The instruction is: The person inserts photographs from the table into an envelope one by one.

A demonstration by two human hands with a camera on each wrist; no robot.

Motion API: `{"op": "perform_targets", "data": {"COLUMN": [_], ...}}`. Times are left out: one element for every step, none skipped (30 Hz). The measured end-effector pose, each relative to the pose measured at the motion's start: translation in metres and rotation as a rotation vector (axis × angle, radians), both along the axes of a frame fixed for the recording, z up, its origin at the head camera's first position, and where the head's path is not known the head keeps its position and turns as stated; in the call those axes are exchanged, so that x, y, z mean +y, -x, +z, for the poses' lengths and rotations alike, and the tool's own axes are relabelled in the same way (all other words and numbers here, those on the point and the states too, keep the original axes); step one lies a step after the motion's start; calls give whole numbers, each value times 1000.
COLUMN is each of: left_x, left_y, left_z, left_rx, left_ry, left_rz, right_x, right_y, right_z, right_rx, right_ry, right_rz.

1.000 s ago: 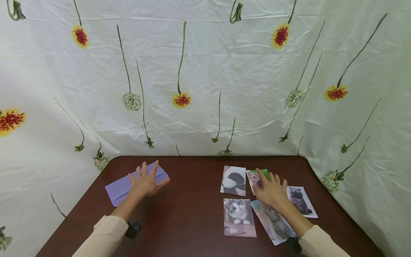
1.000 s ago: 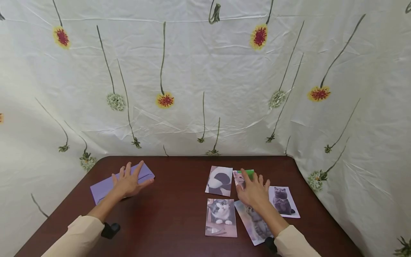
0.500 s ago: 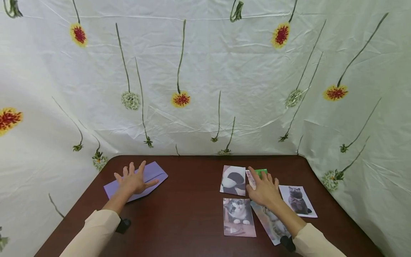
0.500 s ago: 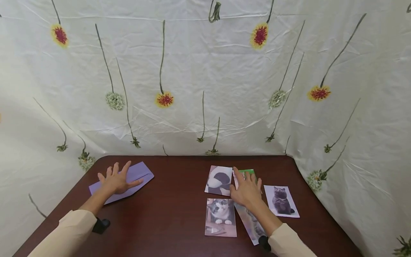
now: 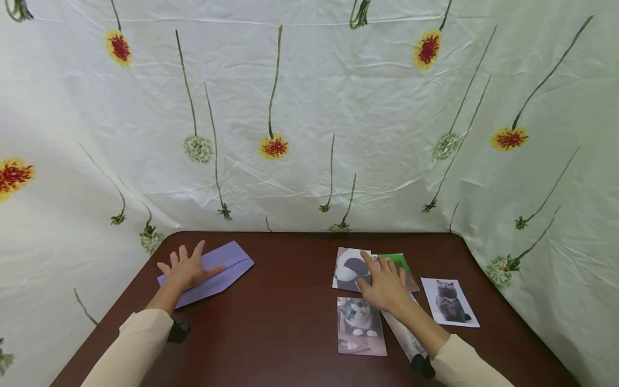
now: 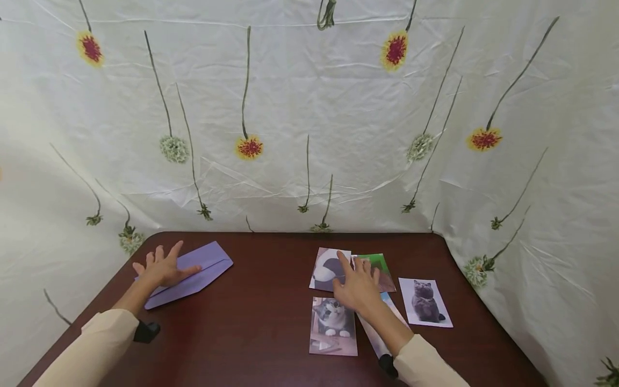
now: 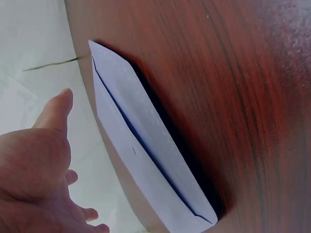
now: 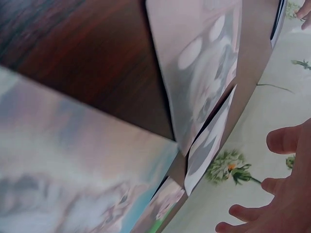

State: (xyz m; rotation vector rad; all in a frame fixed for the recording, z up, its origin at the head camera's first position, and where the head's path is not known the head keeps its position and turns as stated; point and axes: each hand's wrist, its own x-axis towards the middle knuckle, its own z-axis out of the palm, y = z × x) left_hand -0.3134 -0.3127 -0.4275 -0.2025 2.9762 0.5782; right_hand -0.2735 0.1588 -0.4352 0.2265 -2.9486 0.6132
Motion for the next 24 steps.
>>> {"op": "perform_targets", "data": {"left_x": [-1,-3,-4,-5,-7,-9,-10,-12,-13,-14,-16,-17,-18,-18,-18,-19,-19,-20,-20,-20,-21,-21,-22,-22], "left_y": [1,2,3,3,3,3,4,4,4,4,4,4,5,4,4,4,4,4,4,4,5,5,5,6], "left_z": [-1,-1,-2,-3,-5,-6,-9,-10,-13,-15,-17,-19,-21,-22,-23,-23,-23,-23,-22,-22,-21,-21,-21,-21], "left_rx": [-4,-13,-24,-38,-48,-58,-67,-74,-72,-71,-67,-69,-69,-71,-71,-75,-77,-79,-77,-77,-76,-77,-80,-81], "left_ry": [-10,-19,-28,-30,-34,-37,-37,-37,-34,-33,-37,-36,-39,-38,-37,-38,-38,-38,-39,-37,-38,-41,-43,-45], "left_rz": [3,10,17,25,33,43,53,62,70,76,81,84,85,85,86,85,85,87,87,88,91,93,92,92], "right_x": [-2,-4,-6,-9,-11,-13,-15,-16,-18,-20,-22,-24,-26,-29,-31,-33,-35,-38,-40,-43,-45,-48,-50,-52], "right_y": [0,0,0,0,-1,-1,-1,-1,-2,-2,-2,-3,-4,-5,-5,-6,-7,-7,-7,-7,-7,-7,-7,-8], "right_z": [0,1,1,1,1,0,0,-1,-1,-2,-4,-5,-6,-7,-9,-10,-12,-13,-14,-14,-15,-16,-17,-18], "right_rx": [0,-5,-11,-17,-18,-19,-17,-15,-11,-5,-1,2,4,5,6,8,10,14,17,23,31,40,43,44], "right_ry": [5,9,13,18,20,18,18,15,14,11,7,6,5,6,9,12,14,19,22,25,28,26,25,26], "right_rz": [2,3,6,10,14,17,22,25,28,32,36,40,46,52,59,68,77,86,95,105,113,122,127,132]}}
